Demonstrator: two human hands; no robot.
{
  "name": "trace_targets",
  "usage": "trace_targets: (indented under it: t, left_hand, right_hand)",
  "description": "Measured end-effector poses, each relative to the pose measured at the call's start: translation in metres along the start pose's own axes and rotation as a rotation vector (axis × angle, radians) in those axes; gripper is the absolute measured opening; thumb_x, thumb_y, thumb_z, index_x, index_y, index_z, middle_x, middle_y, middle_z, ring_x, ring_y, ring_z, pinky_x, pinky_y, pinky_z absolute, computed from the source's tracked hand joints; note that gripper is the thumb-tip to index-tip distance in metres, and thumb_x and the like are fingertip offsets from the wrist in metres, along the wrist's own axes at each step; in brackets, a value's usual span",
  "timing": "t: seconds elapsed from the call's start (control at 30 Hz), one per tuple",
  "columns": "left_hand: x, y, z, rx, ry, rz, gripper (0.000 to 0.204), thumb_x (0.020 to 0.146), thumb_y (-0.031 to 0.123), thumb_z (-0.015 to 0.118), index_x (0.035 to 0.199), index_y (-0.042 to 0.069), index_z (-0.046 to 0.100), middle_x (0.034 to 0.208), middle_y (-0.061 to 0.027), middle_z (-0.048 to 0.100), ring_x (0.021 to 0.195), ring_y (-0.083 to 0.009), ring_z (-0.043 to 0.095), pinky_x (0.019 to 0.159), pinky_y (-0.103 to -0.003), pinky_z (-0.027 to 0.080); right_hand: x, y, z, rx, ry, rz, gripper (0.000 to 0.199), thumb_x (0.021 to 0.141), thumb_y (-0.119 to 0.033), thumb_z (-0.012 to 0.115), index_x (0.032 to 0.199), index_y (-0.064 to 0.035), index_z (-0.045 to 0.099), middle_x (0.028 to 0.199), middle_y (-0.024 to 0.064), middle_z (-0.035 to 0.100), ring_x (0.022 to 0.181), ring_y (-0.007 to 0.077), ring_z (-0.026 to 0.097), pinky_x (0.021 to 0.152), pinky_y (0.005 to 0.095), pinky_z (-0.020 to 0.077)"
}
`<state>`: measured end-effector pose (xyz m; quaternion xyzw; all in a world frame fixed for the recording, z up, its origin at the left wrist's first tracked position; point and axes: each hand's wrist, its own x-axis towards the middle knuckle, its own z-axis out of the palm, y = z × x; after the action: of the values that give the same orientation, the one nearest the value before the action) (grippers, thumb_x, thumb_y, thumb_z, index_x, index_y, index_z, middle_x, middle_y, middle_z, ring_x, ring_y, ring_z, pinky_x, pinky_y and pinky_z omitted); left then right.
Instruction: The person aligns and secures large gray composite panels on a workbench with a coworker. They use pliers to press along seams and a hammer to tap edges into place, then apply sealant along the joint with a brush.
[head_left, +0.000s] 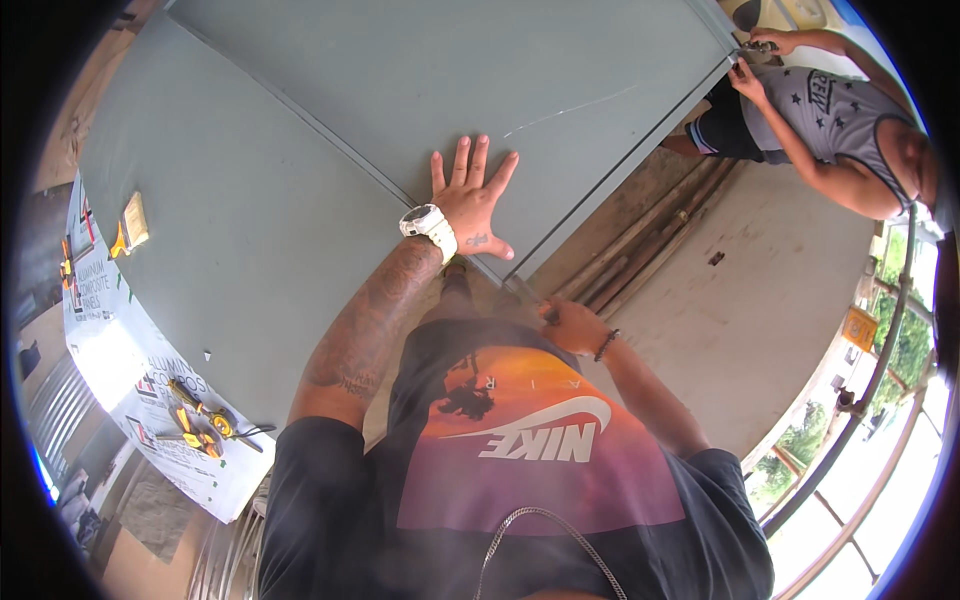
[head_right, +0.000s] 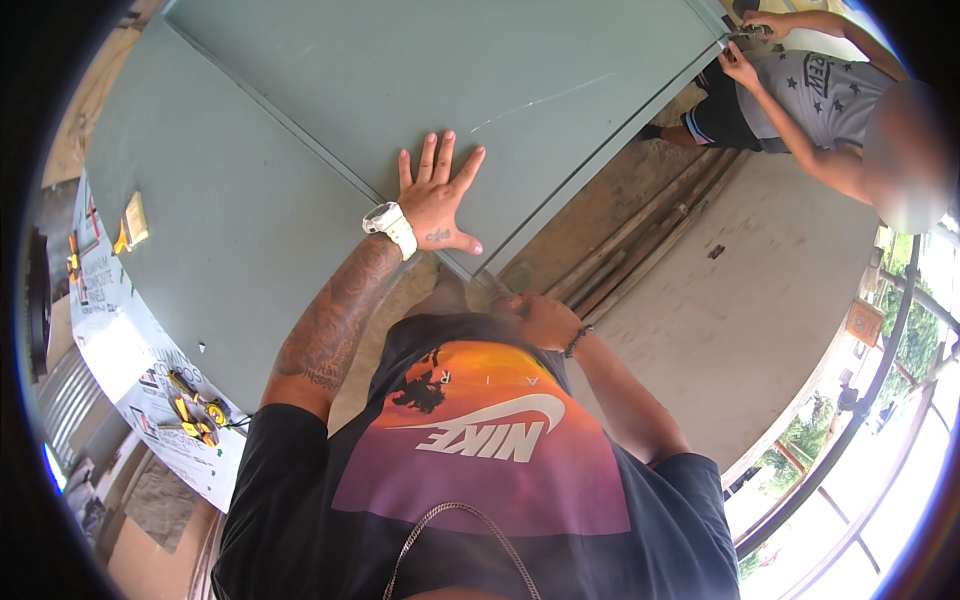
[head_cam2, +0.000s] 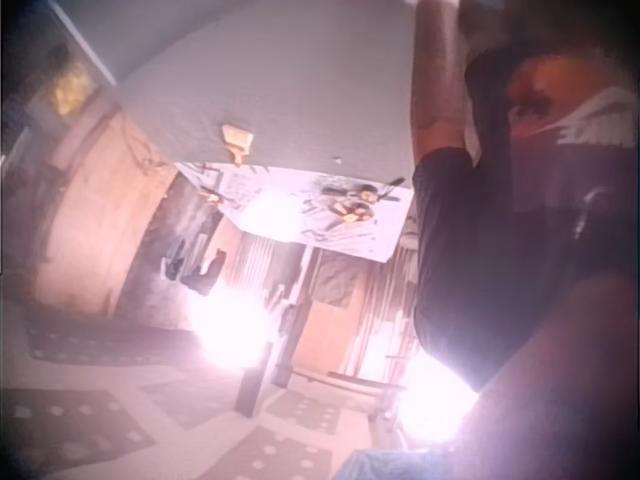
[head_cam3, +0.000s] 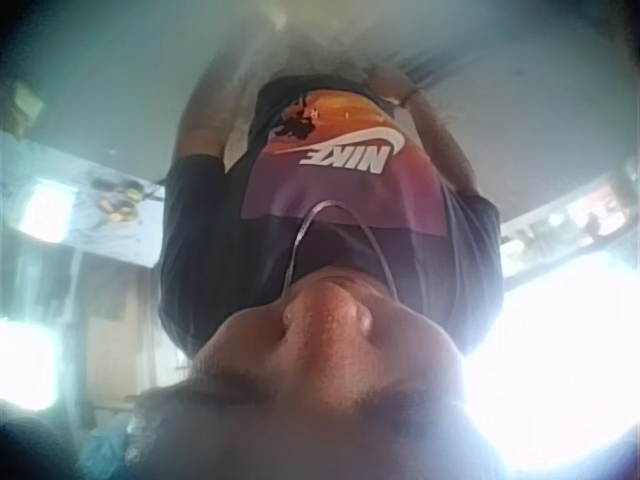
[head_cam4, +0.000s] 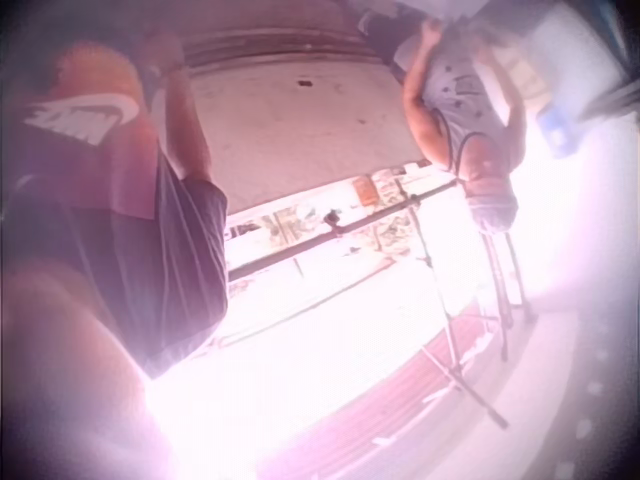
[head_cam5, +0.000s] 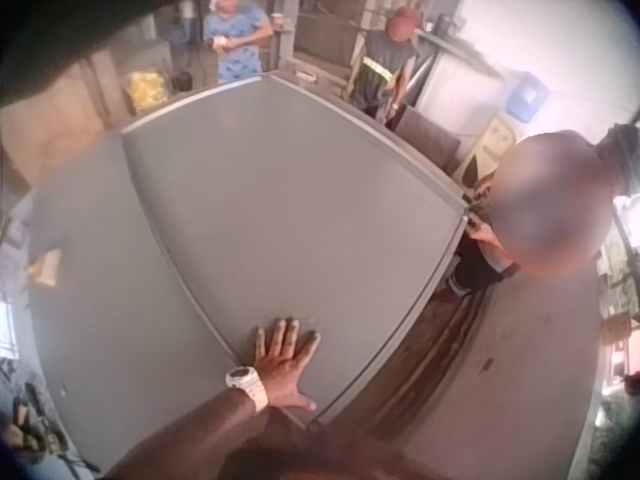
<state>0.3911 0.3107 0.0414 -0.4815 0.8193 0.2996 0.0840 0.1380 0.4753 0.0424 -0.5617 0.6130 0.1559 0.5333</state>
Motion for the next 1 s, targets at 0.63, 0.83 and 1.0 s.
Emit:
trace_targets:
  t: [0.63, 0.83, 1.0]
  left_hand:
    - [0.001, 0.004, -0.012, 0.012, -0.076, -0.011, 0.158, 0.054, 0.067, 0.093, 0.167, 0.022, -0.006, 0.170, -0.0289, -0.013, 0.156, -0.0510, -0.014, 0.119, -0.075, -0.002]
    - [0.003, 0.003, -0.013, -0.031, -0.095, -0.015, 0.154, 0.057, 0.063, 0.094, 0.168, 0.023, -0.005, 0.171, -0.0275, -0.012, 0.156, -0.0493, -0.015, 0.120, -0.074, -0.004]
    - [0.004, -0.001, -0.013, -0.081, -0.080, -0.004, 0.153, 0.057, 0.059, 0.095, 0.168, 0.023, -0.003, 0.171, -0.0255, -0.011, 0.157, -0.0478, -0.014, 0.120, -0.074, -0.004]
  right_hand:
    - [-0.001, 0.006, 0.009, 0.382, -0.041, 0.000, 0.048, 0.081, -0.029, 0.072, 0.116, 0.0036, 0.067, 0.106, 0.0216, 0.074, 0.103, 0.0297, 0.071, 0.091, 0.0391, 0.0533]
    - [-0.006, -0.008, 0.000, 0.314, -0.051, 0.098, 0.034, 0.079, -0.017, 0.070, 0.108, 0.0013, 0.066, 0.089, 0.0111, 0.071, 0.084, 0.0197, 0.067, 0.077, 0.0366, 0.0534]
    - [-0.017, -0.048, -0.027, 0.330, -0.142, 0.308, 0.032, 0.081, -0.017, 0.071, 0.107, 0.0008, 0.066, 0.092, 0.0119, 0.073, 0.084, 0.0179, 0.069, 0.075, 0.0352, 0.0542]
